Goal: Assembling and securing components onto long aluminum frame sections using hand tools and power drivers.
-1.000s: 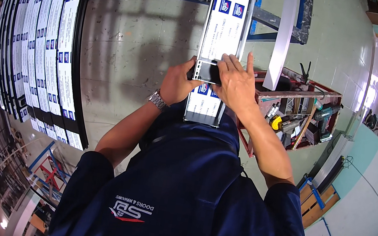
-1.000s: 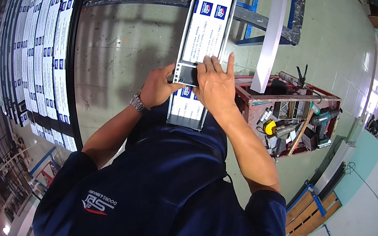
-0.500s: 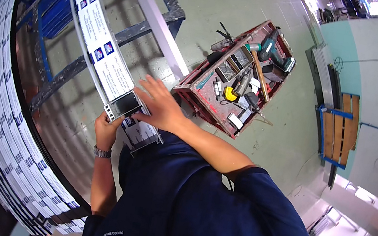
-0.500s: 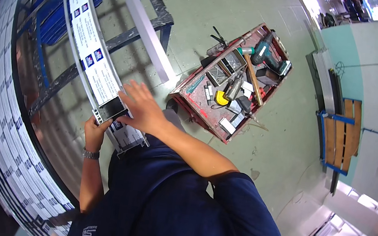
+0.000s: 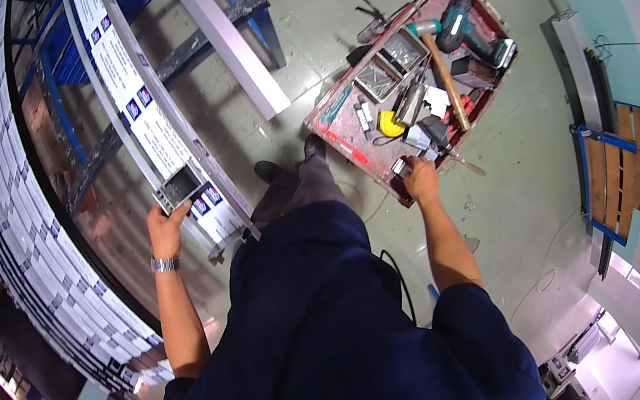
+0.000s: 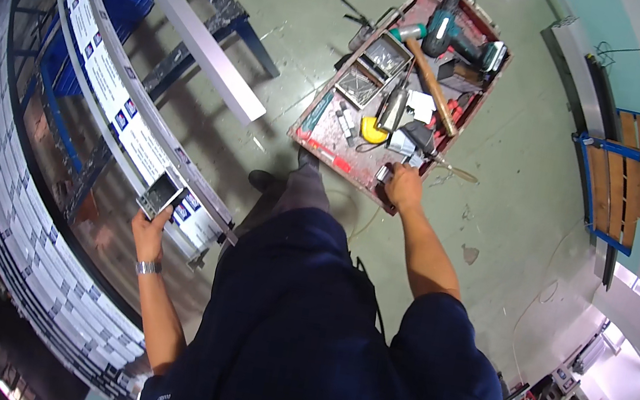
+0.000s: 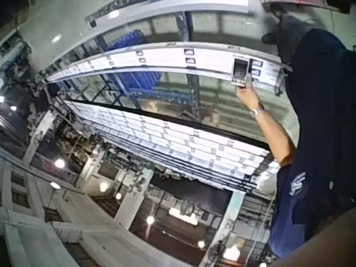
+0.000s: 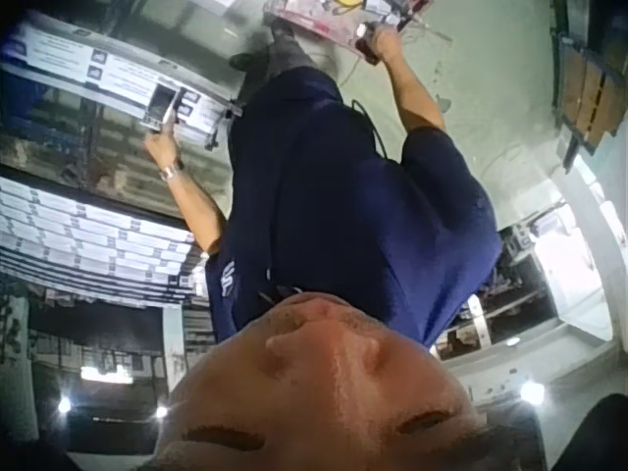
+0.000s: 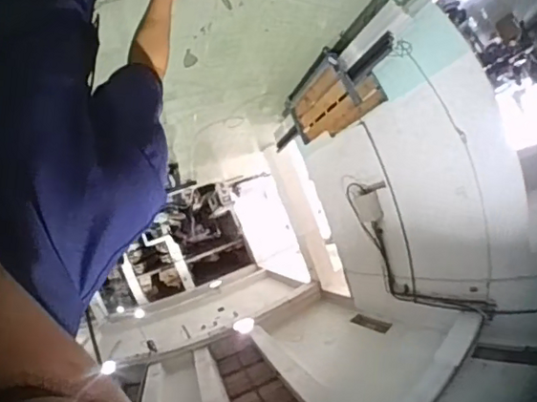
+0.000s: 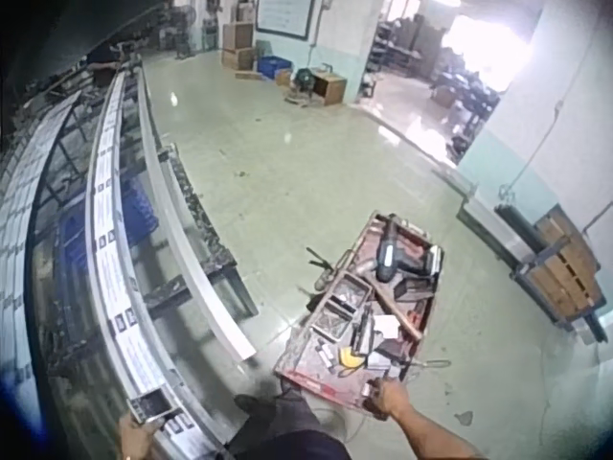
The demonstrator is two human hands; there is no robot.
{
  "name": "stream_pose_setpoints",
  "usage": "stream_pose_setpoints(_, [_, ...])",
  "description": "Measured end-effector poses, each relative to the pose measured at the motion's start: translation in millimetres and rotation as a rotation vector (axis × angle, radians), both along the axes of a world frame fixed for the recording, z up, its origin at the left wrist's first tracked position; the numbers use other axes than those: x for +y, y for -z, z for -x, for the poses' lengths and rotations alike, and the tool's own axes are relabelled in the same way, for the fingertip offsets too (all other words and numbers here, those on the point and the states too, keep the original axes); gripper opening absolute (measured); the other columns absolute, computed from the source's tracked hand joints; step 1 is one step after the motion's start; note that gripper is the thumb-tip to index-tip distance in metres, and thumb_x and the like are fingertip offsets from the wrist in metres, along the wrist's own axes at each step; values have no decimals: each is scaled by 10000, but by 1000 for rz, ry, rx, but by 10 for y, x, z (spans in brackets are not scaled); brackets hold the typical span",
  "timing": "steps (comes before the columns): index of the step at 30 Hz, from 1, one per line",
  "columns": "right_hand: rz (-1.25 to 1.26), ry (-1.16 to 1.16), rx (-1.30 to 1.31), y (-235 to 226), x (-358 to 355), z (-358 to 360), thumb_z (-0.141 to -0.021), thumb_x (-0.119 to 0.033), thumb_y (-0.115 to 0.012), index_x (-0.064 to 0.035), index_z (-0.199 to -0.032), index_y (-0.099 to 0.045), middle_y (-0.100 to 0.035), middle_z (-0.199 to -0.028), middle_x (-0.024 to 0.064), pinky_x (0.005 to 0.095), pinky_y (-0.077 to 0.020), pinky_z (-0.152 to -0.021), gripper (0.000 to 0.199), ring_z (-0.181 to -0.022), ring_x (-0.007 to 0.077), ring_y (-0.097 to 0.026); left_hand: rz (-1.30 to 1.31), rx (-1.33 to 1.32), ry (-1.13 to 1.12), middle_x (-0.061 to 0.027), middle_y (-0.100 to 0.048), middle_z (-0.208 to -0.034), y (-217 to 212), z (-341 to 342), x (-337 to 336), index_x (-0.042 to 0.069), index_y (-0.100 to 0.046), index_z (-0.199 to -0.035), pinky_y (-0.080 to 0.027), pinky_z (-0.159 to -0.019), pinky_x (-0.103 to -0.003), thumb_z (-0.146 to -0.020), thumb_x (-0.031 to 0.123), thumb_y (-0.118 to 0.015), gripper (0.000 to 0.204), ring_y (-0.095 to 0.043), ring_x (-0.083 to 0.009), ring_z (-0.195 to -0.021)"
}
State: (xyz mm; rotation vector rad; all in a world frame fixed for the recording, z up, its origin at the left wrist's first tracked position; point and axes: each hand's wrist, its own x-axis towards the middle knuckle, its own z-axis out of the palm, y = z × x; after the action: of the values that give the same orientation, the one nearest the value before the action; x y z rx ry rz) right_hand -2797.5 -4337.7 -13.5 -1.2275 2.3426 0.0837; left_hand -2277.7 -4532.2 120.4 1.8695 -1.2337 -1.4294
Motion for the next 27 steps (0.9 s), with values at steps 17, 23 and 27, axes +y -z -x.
stream_pose_setpoints(17, [297, 178, -294, -462, 80, 161, -808, -250, -735, 31, -1165, -654, -714, -889, 123, 324, -516, -783, 461, -778, 249, -661, 46, 97, -61, -40, -718, -969, 118, -25, 13, -8, -691, -1050, -495, -767, -264, -807, 32, -764, 257, -634, -100, -822])
stream_pose_setpoints(23, [444, 865, -1242, -828, -139, -219, -922, -145, -649, -28, -1036, -648, -654, -825, 15, 249, -519, -591, 163, -852, 144, -697, 82, 110, -74, -34, -715, -932, 166, -83, 62, -14, -690, -1045, -494, -745, -256, -803, 38, -762, 258, -625, -94, -790])
stream_pose_setpoints(27, [481, 844, -1680, -1071, -382, -646, -952, -260, -587, -23, -1316, -518, -615, -1237, 140, 375, -585, -823, 440, -1069, 247, -662, 53, 93, 2, -28, -703, -905, 93, -29, 31, -23, -682, -1043, -493, -717, -254, -799, 46, -737, 260, -609, -83, -767])
